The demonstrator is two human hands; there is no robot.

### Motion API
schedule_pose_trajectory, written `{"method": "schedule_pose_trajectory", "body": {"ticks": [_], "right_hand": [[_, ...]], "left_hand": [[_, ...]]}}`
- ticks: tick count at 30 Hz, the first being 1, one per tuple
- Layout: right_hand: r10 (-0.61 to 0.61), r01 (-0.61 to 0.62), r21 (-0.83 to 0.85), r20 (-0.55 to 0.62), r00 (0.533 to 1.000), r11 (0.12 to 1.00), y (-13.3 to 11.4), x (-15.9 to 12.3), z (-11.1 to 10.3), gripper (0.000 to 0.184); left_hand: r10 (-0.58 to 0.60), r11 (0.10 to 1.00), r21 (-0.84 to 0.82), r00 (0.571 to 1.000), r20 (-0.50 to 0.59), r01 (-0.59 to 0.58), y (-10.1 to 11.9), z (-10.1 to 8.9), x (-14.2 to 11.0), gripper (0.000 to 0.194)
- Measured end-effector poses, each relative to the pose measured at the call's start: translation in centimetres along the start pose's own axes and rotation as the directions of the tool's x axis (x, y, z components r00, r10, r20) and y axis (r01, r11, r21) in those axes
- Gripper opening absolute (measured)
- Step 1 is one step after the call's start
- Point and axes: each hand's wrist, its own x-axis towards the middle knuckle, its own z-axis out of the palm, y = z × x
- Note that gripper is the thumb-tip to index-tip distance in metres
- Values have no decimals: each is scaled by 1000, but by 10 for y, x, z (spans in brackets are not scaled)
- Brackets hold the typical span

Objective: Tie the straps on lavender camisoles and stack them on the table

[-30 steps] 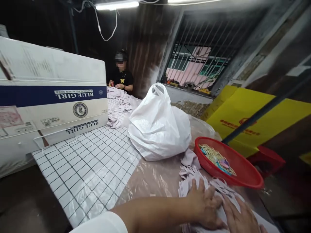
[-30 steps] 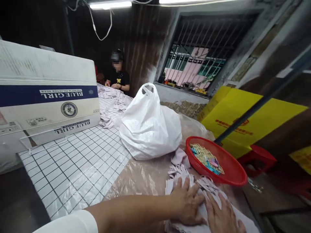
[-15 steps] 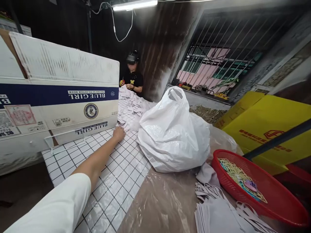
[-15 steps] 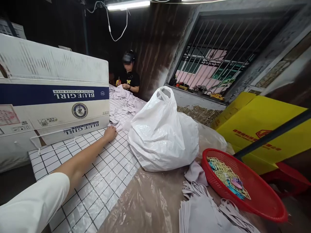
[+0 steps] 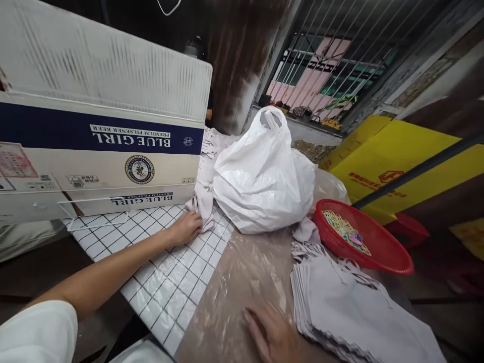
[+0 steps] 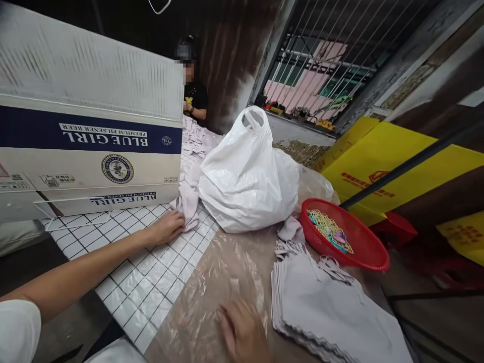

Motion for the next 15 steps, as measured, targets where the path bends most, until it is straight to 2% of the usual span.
{"method": "schedule_pose_trajectory", "body": {"ticks": [2,5,8,10,11,13,15], "right_hand": [[11,-12,24,39,999,1000,-10,22,2,18],[-13,11,29,65,998,1000,-20,73,20,26],[13,-8,-73,66,998,997,-30,137,50,57],[90,-75,-141,101,991,987,-37,175,70,74],[129,-106,-177,125,984,979,-40,191,79,76],[178,-131,-262,166,970,956,-45,212,92,61],[199,-128,-340,185,962,932,-47,220,97,40]], "left_hand": [[43,997,73,998,-38,-40,-8,-14,0,28],[64,982,185,993,-100,-45,-27,-38,20,45],[131,923,376,985,-109,-81,-40,-60,53,55],[158,882,460,983,-95,-98,-46,-72,75,50],[159,878,469,983,-90,-99,-48,-76,85,44],[157,880,463,985,-76,-104,-54,-82,102,27],[158,888,447,985,-70,-111,-62,-84,116,13]]}}
